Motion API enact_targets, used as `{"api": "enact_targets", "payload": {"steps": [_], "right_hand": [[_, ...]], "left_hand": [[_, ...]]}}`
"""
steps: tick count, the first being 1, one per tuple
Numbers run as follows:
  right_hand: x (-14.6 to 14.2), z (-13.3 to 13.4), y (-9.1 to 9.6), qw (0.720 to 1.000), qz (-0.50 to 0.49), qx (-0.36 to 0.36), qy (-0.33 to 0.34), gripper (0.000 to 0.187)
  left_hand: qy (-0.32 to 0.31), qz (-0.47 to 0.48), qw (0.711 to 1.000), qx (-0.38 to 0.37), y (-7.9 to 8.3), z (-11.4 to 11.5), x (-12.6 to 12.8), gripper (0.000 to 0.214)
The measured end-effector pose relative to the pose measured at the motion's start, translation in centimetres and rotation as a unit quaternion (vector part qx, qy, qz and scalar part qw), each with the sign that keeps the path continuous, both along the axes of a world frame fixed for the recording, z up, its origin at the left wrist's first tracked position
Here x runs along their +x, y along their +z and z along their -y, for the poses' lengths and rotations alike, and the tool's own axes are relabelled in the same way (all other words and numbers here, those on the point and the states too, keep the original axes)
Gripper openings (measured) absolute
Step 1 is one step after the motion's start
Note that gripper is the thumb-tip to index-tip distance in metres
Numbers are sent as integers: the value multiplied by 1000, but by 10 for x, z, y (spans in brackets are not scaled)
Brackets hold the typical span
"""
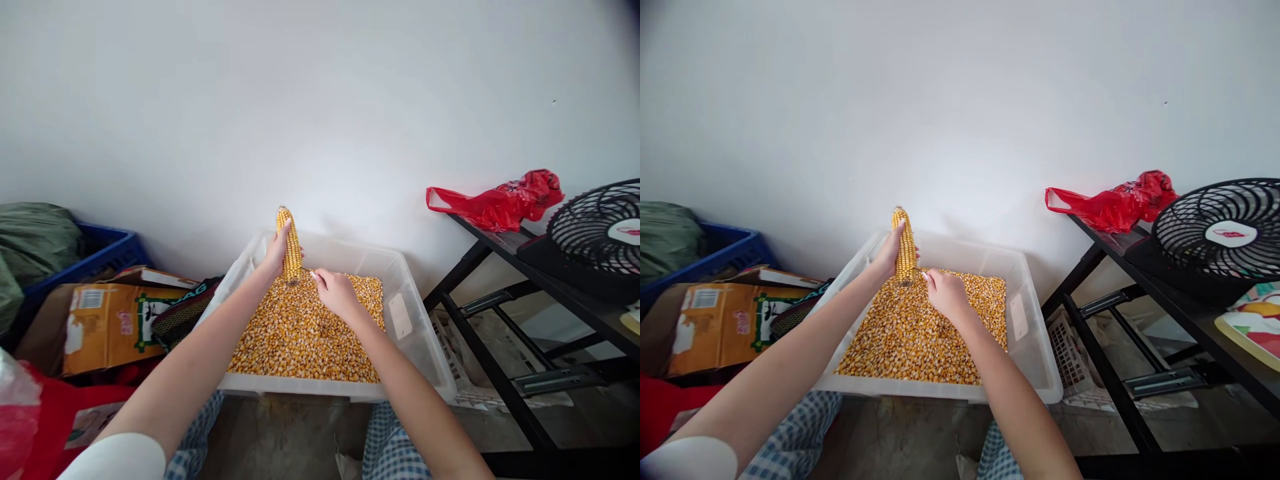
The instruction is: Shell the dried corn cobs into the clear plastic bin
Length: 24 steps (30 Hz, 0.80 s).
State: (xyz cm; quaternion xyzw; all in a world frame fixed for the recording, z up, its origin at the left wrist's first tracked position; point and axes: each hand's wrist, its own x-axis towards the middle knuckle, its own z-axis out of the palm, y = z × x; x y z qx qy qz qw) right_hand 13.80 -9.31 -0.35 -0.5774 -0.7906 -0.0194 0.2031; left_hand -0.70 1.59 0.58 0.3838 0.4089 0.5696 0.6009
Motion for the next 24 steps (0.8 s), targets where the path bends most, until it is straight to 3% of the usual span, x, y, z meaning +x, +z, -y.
{"api": "enact_targets", "payload": {"steps": [6, 14, 24], "right_hand": [[1, 2, 5, 1000, 1, 4, -25, 36], [7, 4, 12, 998, -9, -16, 59, 30], [5, 4, 10, 999, -8, -11, 42, 33]], "left_hand": [[14, 8, 1000, -7, 2, 0, -1, 54], [8, 6, 1000, 0, 2, -4, -7, 57], [3, 2, 1000, -6, 2, -3, -6, 61]]}}
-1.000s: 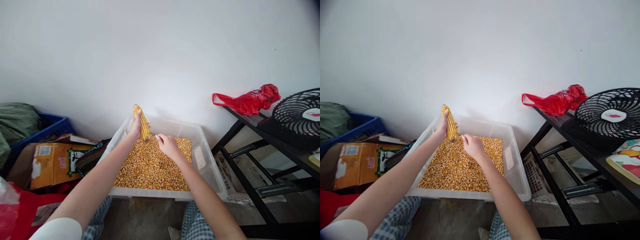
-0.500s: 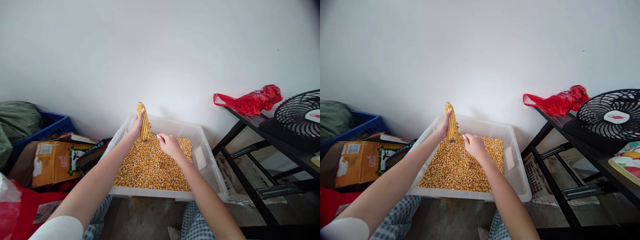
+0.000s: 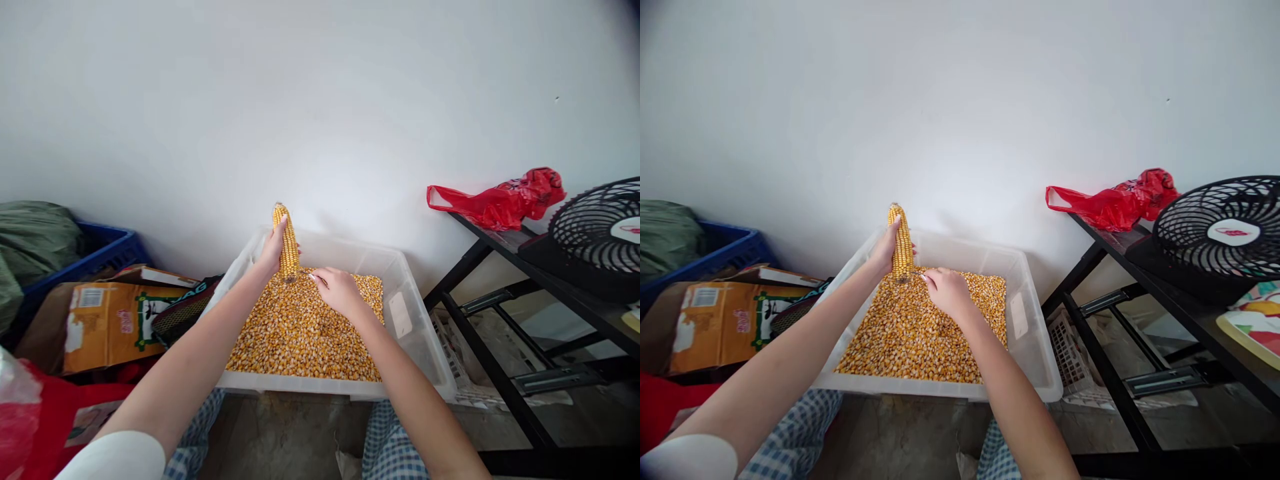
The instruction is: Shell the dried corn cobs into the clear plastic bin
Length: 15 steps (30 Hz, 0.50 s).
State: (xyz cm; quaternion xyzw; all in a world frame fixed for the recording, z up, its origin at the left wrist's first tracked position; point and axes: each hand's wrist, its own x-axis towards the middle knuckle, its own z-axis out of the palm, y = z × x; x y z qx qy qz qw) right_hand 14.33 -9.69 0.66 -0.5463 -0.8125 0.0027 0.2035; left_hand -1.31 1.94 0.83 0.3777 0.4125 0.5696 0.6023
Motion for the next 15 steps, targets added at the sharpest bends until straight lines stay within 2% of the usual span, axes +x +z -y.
{"api": "enact_targets", "payload": {"steps": [15], "right_hand": [[1, -1, -1, 1000, -5, 10, -4, 34]], "left_hand": [[4, -9, 1000, -3, -1, 0, 0, 63]]}}
